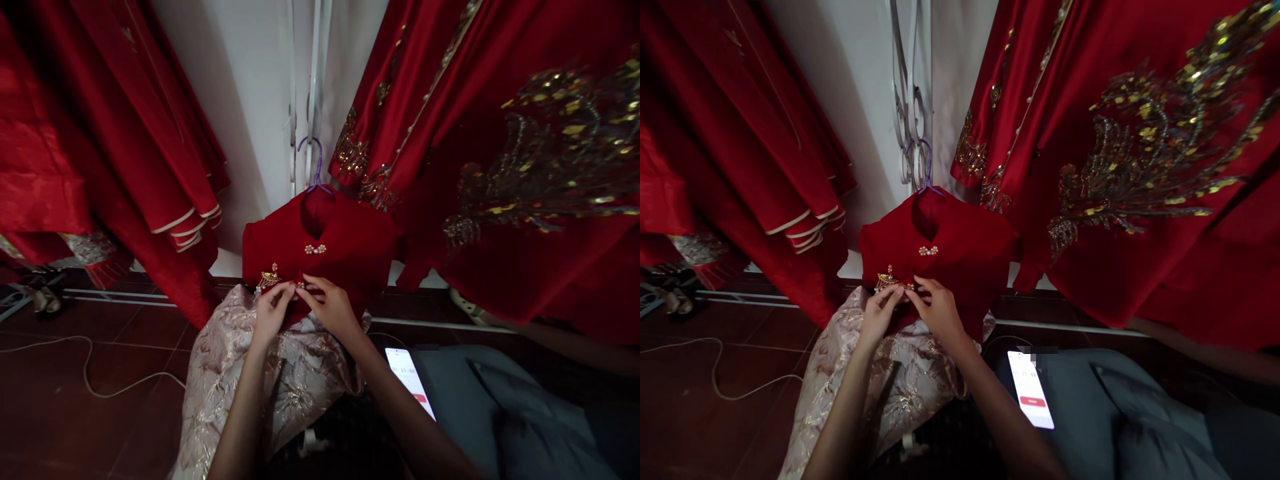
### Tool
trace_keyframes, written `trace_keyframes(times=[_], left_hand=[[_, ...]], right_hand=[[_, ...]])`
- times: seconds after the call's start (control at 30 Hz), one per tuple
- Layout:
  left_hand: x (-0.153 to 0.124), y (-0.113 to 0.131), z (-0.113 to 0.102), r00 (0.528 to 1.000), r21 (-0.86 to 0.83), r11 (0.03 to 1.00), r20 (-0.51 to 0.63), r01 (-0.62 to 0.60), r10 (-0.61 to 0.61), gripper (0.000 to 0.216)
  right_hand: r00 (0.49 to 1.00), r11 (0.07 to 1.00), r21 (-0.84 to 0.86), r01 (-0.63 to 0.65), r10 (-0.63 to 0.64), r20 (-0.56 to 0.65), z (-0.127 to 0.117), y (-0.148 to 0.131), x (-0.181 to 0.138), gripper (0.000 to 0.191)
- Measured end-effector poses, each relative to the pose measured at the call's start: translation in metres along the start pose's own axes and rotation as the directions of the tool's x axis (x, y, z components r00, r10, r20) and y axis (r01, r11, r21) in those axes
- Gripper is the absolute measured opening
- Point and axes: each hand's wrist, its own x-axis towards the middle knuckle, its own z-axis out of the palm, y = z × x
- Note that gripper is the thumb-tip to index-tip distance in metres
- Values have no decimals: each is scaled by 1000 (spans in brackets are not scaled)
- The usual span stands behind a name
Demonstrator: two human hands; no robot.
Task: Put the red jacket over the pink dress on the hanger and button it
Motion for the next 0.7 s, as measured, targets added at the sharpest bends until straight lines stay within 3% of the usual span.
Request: trace_keyframes(times=[0.07,0.17,0.23,0.37,0.53,0.7], left_hand=[[-1,0,0,999,4,1000,51,14,-14,27],[0,-4,2,1000,39,999,23,-13,12,26],[3,-8,2,991,136,985,-63,-106,115,24],[18,-19,-4,897,319,922,-305,-222,321,37],[36,-22,-11,952,172,973,-238,-153,192,32],[36,-16,-14,980,57,994,-170,-91,100,24]], right_hand=[[1000,1000,19,-25,25,6,2,0,0,34],[999,999,36,-35,35,-13,1,0,1,24],[999,999,43,-32,33,-36,0,0,2,21],[998,999,32,-11,13,-56,-3,2,3,22],[997,998,60,27,-22,-74,3,8,14,22],[998,995,103,3,3,-59,19,16,35,23]])
